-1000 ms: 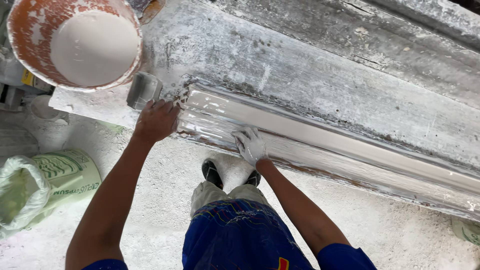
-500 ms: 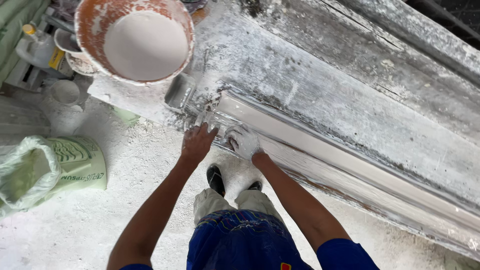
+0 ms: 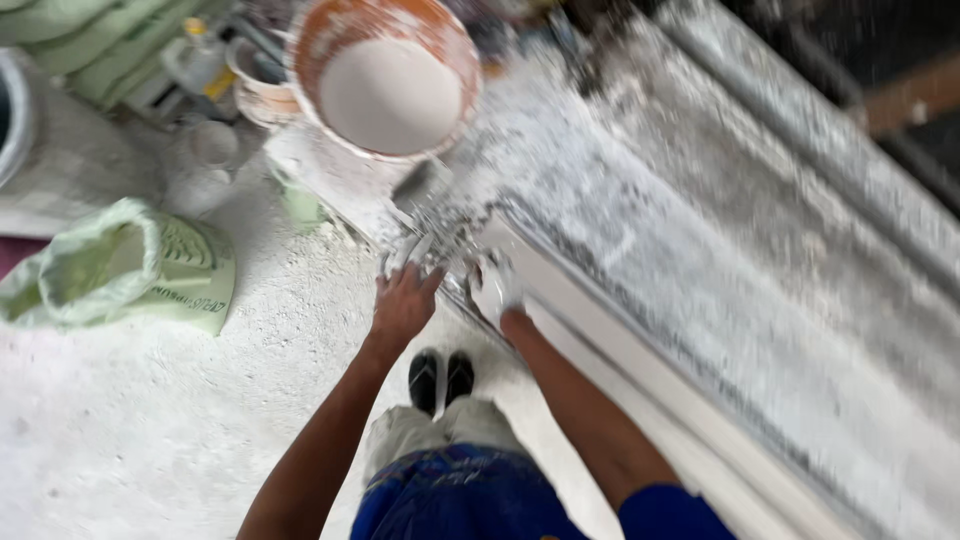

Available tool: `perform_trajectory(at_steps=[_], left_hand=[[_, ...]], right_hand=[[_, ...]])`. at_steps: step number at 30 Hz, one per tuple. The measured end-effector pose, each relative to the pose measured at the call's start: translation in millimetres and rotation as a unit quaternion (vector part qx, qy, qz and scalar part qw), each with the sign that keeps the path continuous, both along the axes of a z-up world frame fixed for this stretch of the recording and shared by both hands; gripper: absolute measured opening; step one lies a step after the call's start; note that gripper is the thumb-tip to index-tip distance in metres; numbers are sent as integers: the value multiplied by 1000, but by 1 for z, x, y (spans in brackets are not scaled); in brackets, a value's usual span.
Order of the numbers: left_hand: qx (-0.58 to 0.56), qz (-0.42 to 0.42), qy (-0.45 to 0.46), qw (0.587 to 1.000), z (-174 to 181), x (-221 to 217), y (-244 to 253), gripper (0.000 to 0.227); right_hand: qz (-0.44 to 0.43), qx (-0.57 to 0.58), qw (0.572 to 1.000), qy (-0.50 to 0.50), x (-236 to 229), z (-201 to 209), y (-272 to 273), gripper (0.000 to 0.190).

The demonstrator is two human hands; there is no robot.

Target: The person repeatedly applies a white plaster-like paste into a long rectangular mold using a trowel and by hand. They smooth the surface, retrieve more paste from a bucket, and continue filling the mold until it is covered.

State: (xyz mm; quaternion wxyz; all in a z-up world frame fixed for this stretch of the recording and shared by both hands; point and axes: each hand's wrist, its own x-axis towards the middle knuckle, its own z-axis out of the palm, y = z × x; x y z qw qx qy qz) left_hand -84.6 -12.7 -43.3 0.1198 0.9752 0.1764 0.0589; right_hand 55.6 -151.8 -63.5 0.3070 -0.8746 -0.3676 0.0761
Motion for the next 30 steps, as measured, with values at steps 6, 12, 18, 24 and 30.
perform_trajectory(at_steps=[6,12,18,24,30], left_hand=[[62,225,-254,939,55,-94,-13,36],[-67,457,-340,819,47,-227,-48,35],[-82,637,-383,664,12,-387,-90,27],[-93,728,-394,553,2,-557,-114,27],[-79,787,-404,460,40,-713,-133,25]], right_hand=[[81,179,981,10,-21,-3,41,26],[211,244,908,269,-97,-38,98,25],[379,175,820,391,-228,-66,177,28],[391,61,799,452,-392,-50,249,33],[419,-1,743,522,-551,-5,299,37]])
